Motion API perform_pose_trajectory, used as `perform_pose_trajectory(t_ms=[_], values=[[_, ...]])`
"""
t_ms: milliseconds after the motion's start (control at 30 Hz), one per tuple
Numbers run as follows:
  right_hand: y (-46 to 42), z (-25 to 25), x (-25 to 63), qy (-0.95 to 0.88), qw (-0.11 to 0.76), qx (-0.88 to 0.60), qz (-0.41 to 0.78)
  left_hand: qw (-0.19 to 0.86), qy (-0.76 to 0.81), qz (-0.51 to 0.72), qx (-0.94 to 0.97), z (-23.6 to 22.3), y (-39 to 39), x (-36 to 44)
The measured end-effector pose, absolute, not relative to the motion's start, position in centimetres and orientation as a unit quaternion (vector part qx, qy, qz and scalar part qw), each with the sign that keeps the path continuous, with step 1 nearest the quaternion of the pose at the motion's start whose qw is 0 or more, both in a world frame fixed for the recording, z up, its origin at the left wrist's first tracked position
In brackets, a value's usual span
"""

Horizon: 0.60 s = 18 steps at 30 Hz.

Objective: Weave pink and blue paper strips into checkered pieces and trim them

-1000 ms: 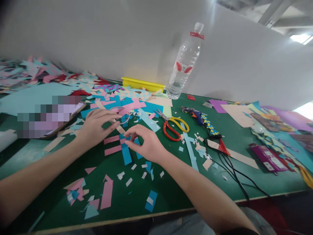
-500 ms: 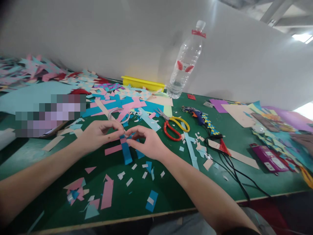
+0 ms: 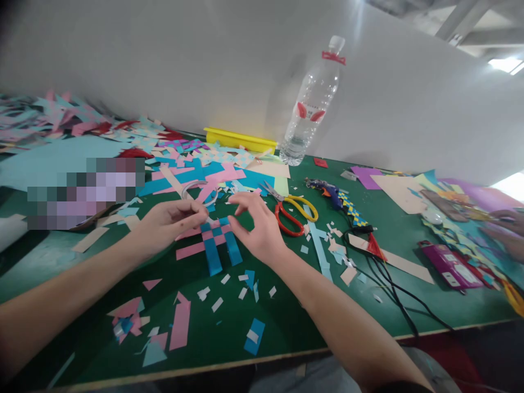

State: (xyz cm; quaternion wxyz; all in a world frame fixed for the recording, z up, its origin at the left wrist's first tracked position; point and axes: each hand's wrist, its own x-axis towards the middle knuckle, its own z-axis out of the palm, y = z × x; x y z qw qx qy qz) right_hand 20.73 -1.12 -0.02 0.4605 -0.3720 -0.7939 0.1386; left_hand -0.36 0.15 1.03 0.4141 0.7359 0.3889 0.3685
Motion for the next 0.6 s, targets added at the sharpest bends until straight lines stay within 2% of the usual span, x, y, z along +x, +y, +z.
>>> perform_pose_trajectory(t_ms=[100,200,400,600], values=[[-1.29,-0.01,21.07,-0.862,0.408,-0.299,-0.027,0.457,0.365,0.365,0.724,1.08,0.06,-0.26],[-1.64,0.1,21.19,-0.885,0.378,-0.256,-0.096,0.497,0.336,0.353,0.718,1.03,-0.01,-0.32],[-1.68,0.1,21.21,-0.876,0.391,-0.27,-0.084,0.49,0.33,0.341,0.732,1.12,-0.06,-0.3],[-0.94,-0.15,21.16,-0.804,0.467,-0.368,-0.01,0.461,0.336,0.352,0.742,0.67,0.03,-0.26]])
